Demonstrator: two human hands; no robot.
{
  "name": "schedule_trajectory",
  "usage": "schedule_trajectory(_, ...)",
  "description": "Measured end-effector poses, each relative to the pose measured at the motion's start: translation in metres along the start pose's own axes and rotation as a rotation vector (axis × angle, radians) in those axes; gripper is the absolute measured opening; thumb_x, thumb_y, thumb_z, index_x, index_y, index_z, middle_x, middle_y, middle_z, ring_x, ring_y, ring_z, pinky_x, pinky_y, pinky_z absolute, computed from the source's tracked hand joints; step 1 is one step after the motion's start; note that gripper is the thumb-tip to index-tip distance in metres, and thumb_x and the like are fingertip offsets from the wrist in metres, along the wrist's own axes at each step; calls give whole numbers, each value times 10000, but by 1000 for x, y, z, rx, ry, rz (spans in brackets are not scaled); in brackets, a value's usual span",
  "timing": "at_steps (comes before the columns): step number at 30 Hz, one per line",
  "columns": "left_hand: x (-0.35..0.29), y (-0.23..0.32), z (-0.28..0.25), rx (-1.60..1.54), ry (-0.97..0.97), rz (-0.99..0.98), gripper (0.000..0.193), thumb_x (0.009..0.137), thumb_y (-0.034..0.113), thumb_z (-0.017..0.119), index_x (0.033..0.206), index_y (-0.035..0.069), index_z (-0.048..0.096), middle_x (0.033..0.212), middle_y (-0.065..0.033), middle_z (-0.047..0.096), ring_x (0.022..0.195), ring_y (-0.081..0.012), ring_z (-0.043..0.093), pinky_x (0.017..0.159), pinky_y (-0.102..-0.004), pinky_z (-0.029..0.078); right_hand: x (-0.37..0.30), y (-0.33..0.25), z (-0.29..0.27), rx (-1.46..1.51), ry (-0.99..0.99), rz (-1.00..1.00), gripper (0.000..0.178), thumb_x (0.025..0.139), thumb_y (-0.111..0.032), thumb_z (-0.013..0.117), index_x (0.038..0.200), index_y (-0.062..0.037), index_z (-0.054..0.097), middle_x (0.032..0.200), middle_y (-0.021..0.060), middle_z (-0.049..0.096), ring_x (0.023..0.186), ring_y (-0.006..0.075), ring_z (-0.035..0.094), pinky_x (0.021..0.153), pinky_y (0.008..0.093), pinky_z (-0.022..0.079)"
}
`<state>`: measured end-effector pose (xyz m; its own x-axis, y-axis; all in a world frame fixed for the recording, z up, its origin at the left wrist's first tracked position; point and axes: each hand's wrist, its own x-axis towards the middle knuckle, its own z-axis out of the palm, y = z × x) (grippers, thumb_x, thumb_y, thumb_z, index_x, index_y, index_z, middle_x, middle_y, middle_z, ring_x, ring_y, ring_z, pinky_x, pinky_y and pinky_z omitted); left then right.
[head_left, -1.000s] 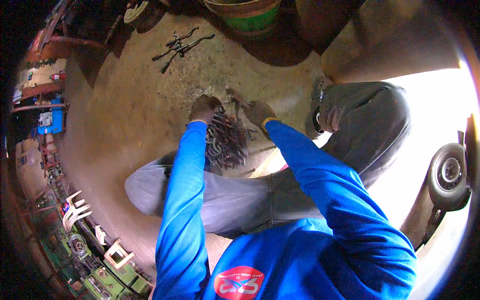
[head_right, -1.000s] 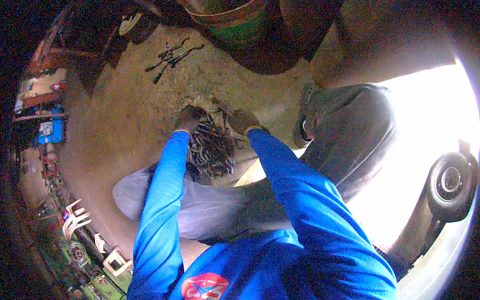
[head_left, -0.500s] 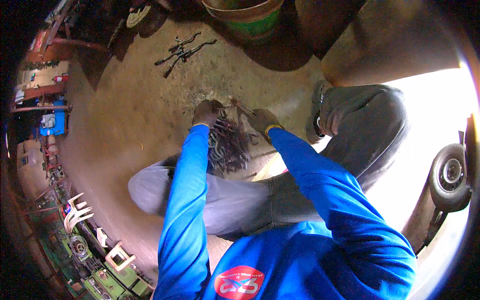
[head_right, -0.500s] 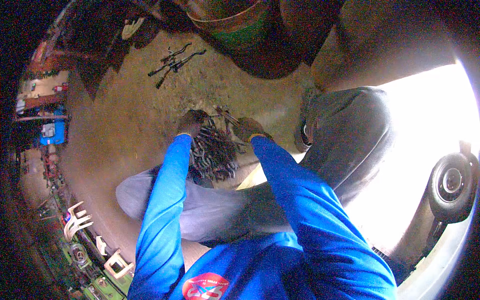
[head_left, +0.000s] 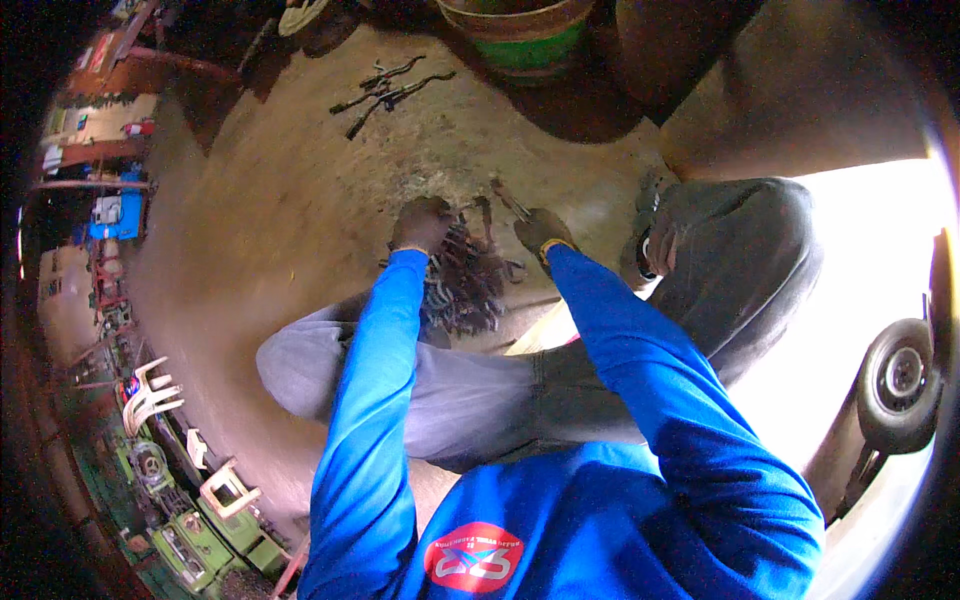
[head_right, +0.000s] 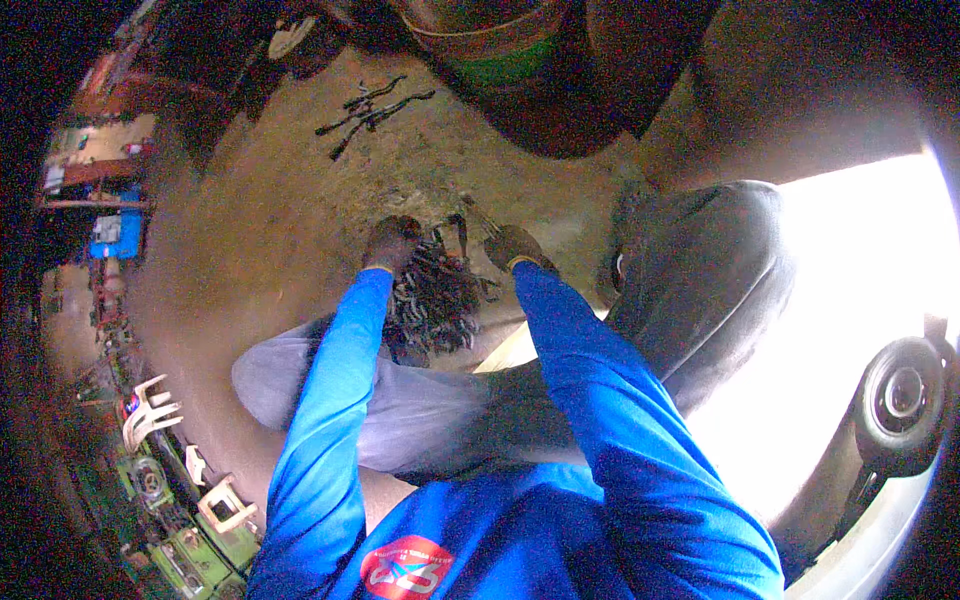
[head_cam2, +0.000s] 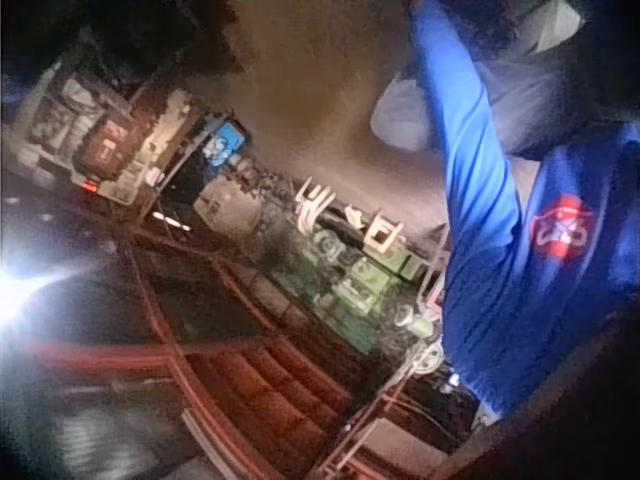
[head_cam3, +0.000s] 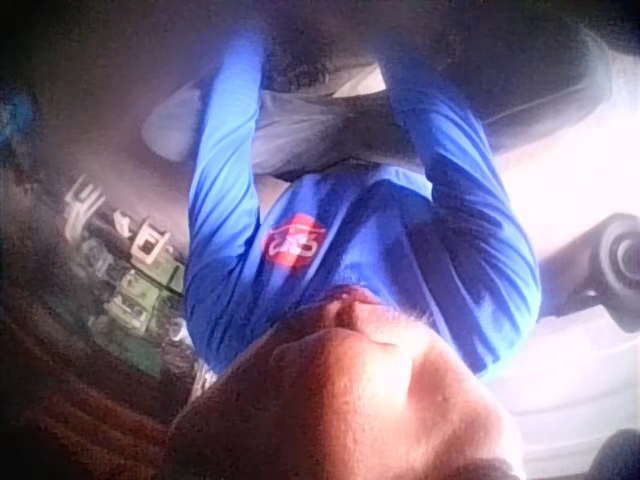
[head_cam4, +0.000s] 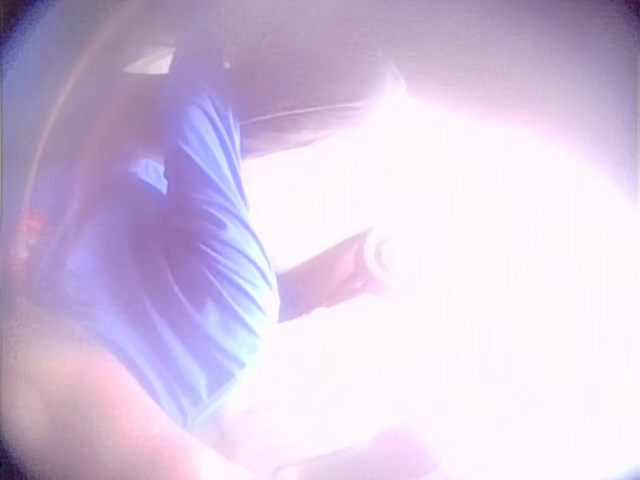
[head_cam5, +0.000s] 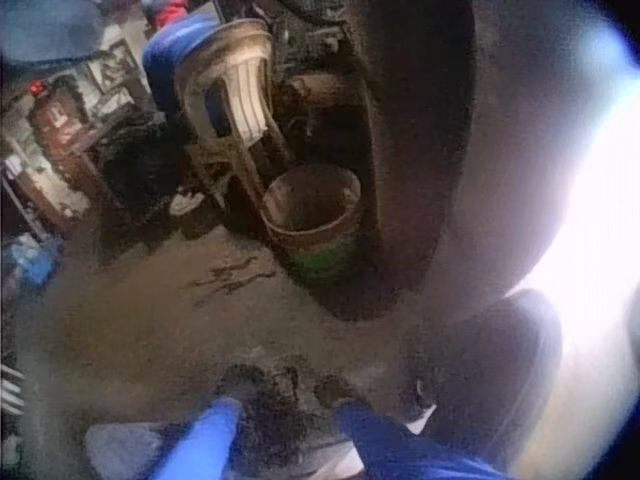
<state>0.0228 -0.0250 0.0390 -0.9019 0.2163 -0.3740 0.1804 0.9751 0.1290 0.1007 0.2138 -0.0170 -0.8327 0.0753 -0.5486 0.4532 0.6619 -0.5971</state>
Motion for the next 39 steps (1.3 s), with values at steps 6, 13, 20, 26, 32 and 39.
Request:
schedule_trajectory(6,-61,9,-75,224,15,-168,326,888,304,526,1024,55,687,1086,-197,658,1000,-368,638,858,-468,512,34,19,36,253,63,221,444,787,-416,580,906,2,671,779,197,672,719,340,678,671,448,534)
schedule_trajectory(13,-154,48,-62,335,-737,-178,600,873,390,546,1351,32,489,1357,-220,500,1195,-387,538,974,-473,457,64,25,64,346,116,203,416,774,-399,612,836,12,638,680,151,628,602,282,638,591,437,514)
schedule_trajectory(20,-117,54,-96,214,-599,0,614,862,464,542,1287,20,527,1263,-255,553,1147,-421,545,985,-475,436,59,34,47,240,161,127,449,797,-417,603,924,13,623,736,209,629,668,334,637,613,467,504)
schedule_trajectory(26,-124,55,-226,43,-242,70,622,873,466,544,1327,44,488,1229,-255,574,1136,-430,543,970,-491,442,29,-17,24,252,154,-20,444,794,-356,621,1060,-6,558,901,250,637,806,414,635,721,481,504)
schedule_trajectory(32,-132,35,-243,27,-185,-21,558,850,438,576,1239,38,544,1148,-239,610,1065,-402,583,902,-511,464,101,-64,3,-78,335,-456,527,790,-355,631,1202,-36,551,1095,248,628,1004,439,592,873,486,467)
schedule_trajectory(39,-131,32,-220,-253,-44,142,526,766,377,652,1201,91,576,1094,-197,633,1011,-384,597,856,-499,478,295,-171,-36,-293,319,-509,517,851,-402,572,1295,-141,537,1150,223,621,1031,432,592,880,482,476)
